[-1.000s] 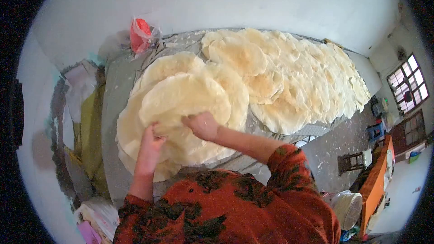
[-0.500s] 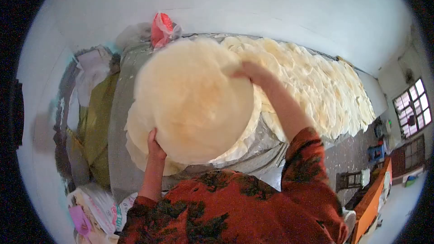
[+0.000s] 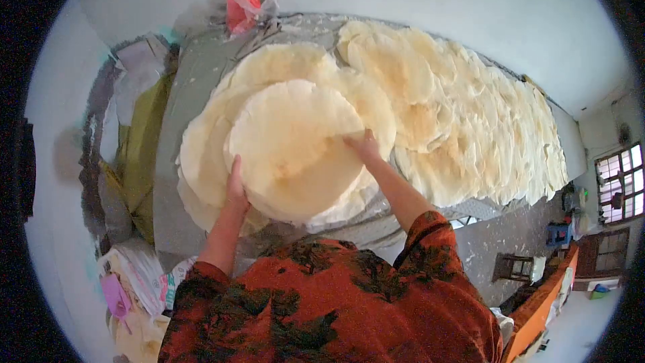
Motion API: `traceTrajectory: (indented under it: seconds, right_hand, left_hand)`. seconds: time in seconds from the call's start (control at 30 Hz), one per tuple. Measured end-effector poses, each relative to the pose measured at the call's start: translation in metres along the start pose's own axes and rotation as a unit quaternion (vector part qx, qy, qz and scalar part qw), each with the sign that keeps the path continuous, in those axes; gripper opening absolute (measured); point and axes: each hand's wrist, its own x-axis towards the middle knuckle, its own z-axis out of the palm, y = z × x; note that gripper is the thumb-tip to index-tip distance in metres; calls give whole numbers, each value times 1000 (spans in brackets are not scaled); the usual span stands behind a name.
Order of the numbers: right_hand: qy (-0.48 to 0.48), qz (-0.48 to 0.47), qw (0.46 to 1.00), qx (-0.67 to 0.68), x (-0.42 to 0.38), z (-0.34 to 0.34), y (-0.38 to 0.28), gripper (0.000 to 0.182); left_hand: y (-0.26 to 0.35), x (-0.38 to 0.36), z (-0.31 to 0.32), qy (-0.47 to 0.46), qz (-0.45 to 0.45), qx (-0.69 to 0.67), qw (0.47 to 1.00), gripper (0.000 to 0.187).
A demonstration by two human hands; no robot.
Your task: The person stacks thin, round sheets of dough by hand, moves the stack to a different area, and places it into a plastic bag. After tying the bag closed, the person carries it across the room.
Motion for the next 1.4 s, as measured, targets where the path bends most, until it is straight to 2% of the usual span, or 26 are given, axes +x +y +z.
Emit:
traceTrajectory:
  seconds: [0.03, 0.07, 0.1, 0.13, 0.2, 0.33, 0.43, 0.5, 0.53, 0.6, 0.63, 0.7, 0.73, 0.8, 0.83, 0.87, 0.9, 0.93, 1.0, 1.07, 1.1, 1.17, 1.2, 1.27, 1.3, 1.4]
  right_hand:
    - [-60, 36, 993, 93, -8, -12, -16, 65]
    - [-118, 71, 973, 187, -7, -17, -28, 59]
    - [-239, 160, 913, 288, 18, -23, -14, 56]
    - [-240, 161, 913, 289, 17, -25, -18, 56]
    - [-260, 142, 914, 276, 13, -32, -28, 52]
    - [-191, 77, 944, 260, 6, -35, -48, 45]
    - [-219, 118, 909, 333, 6, -59, -53, 41]
    - [-362, 243, 759, 484, 3, -65, -42, 40]
    - [-371, 258, 755, 475, -9, -56, -37, 39]
    - [-248, 200, 898, 304, -28, -52, -36, 35]
    - [-247, 204, 898, 301, -25, -55, -34, 35]
    - [-256, 45, 925, 276, -10, -53, -35, 36]
    - [-254, 48, 924, 281, -7, -51, -25, 36]
    - [-225, 168, 864, 417, 5, -51, -5, 41]
    - [-257, 184, 830, 460, -1, -53, -4, 44]
    - [-260, 176, 829, 463, -4, -52, -6, 44]
    - [-218, 180, 876, 391, -13, -53, -13, 43]
    - [-173, 186, 914, 315, -22, -54, -18, 43]
    - [-193, 174, 921, 290, -26, -54, -21, 47]
    - [-176, 87, 943, 269, -25, -50, -20, 48]
    - [-170, 90, 943, 271, -24, -50, -21, 48]
    - [-91, 26, 979, 183, -11, -52, -26, 45]
    - [-86, 38, 979, 182, -5, -52, -21, 45]
    - [-103, 96, 929, 342, 1, -53, -13, 46]
    - [-162, 160, 917, 329, -5, -60, -16, 50]
    - [-81, 186, 921, 333, -45, -52, -4, 58]
  left_hand:
    - [6, -8, 0, 7, -7, -1, 1000, 63]
    - [21, -21, 4, -39, -38, -45, 998, 61]
    - [28, -28, 6, -85, -67, -88, 990, 60]
    - [26, -29, 5, -84, -68, -87, 990, 60]
    - [20, -30, 6, -73, 15, 29, 997, 58]
    - [15, -30, 24, 6, 41, 47, 998, 62]
    - [-5, -42, 33, 73, 85, -10, 994, 63]
    - [-21, -41, 34, 115, 87, -60, 988, 65]
    - [-21, -37, 33, 109, 88, -60, 988, 65]
    - [-24, -35, 30, 116, 54, -35, 991, 68]
    - [-29, -36, 30, 118, 49, -37, 991, 68]
    - [-28, -35, 28, 86, 12, -64, 994, 68]
    - [-32, -43, 30, 86, 11, -59, 995, 68]
    - [-39, -56, 40, -14, 89, 28, 996, 57]
    - [-26, -55, 44, -19, 97, 31, 995, 57]
    - [-12, -55, 45, -60, 43, -117, 990, 53]
    - [-2, -56, 44, -97, -16, -261, 960, 52]
    - [4, -54, 41, -95, -15, -261, 961, 52]
    - [23, -40, 41, -96, -62, -166, 980, 62]
    - [39, -34, 45, -113, -54, -111, 986, 61]
    - [44, -30, 46, -127, -51, -56, 989, 60]
    - [48, -6, 39, -89, -87, -17, 992, 53]
    - [41, 2, 31, -45, -119, 21, 992, 47]
    - [26, 13, 16, -39, -145, 36, 988, 42]
    - [25, 21, 16, -35, -155, 47, 986, 37]
    - [20, 21, 21, -19, -146, 41, 988, 36]
